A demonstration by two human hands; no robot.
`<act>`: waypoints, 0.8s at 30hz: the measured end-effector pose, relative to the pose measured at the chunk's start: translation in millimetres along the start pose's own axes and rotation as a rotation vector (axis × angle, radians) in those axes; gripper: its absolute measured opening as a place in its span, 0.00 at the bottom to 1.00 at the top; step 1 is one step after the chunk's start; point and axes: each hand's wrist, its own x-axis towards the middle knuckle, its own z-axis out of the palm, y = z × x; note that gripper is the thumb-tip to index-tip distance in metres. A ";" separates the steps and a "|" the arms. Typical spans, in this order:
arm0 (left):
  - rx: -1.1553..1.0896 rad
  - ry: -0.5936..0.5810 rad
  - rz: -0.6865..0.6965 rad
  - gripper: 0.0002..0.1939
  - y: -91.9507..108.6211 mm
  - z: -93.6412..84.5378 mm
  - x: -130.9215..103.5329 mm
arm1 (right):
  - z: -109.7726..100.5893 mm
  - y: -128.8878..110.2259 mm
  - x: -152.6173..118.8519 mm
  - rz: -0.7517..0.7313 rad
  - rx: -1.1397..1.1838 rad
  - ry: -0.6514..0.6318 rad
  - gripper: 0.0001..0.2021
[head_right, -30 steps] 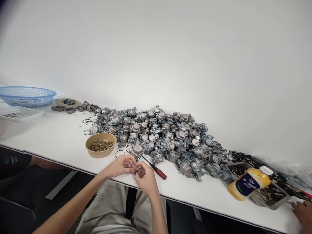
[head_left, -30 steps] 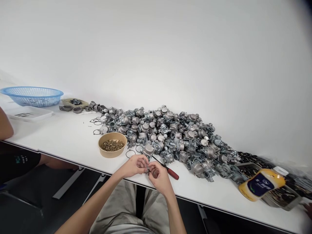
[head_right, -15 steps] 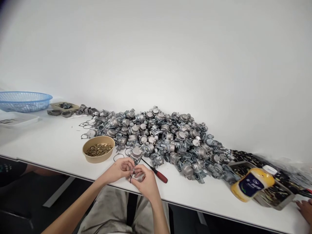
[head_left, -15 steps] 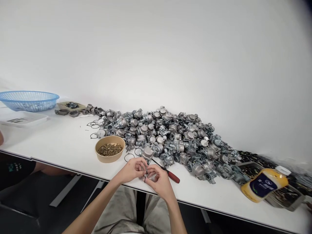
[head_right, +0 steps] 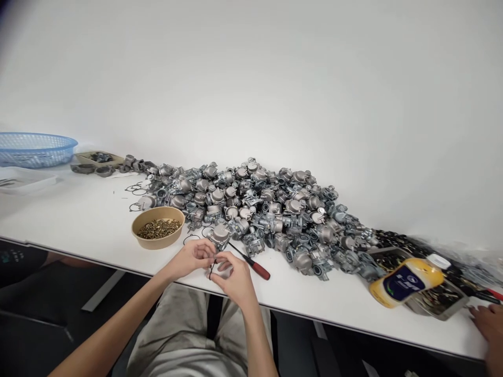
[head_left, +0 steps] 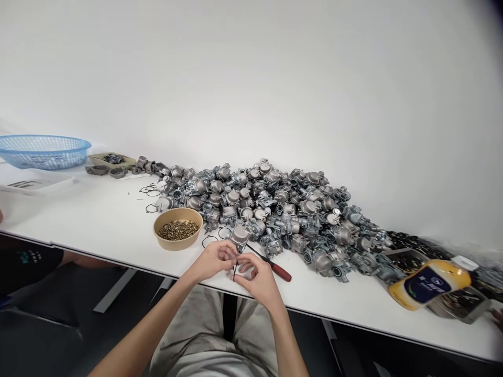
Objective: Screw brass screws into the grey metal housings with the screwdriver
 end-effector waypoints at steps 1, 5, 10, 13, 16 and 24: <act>-0.009 0.000 0.002 0.11 -1.5 -0.7 0.3 | 0.7 0.8 -0.1 -0.008 -0.015 0.004 0.20; -0.044 0.002 0.006 0.12 -7.0 -1.3 1.1 | 2.7 9.1 -1.0 -0.062 -0.066 0.005 0.19; 0.002 0.000 -0.006 0.12 -6.8 -0.1 0.8 | 3.5 16.3 -2.2 -0.084 -0.139 0.008 0.18; -0.023 -0.019 -0.021 0.13 -7.2 0.0 0.8 | 3.8 15.1 -2.8 -0.070 -0.146 0.025 0.17; -0.025 -0.034 -0.016 0.13 -6.9 -0.1 0.1 | 3.5 9.9 -3.2 -0.046 -0.137 0.047 0.15; 0.037 -0.010 0.002 0.10 2.2 2.0 -3.3 | 1.6 -2.2 -4.4 -0.029 -0.093 0.024 0.16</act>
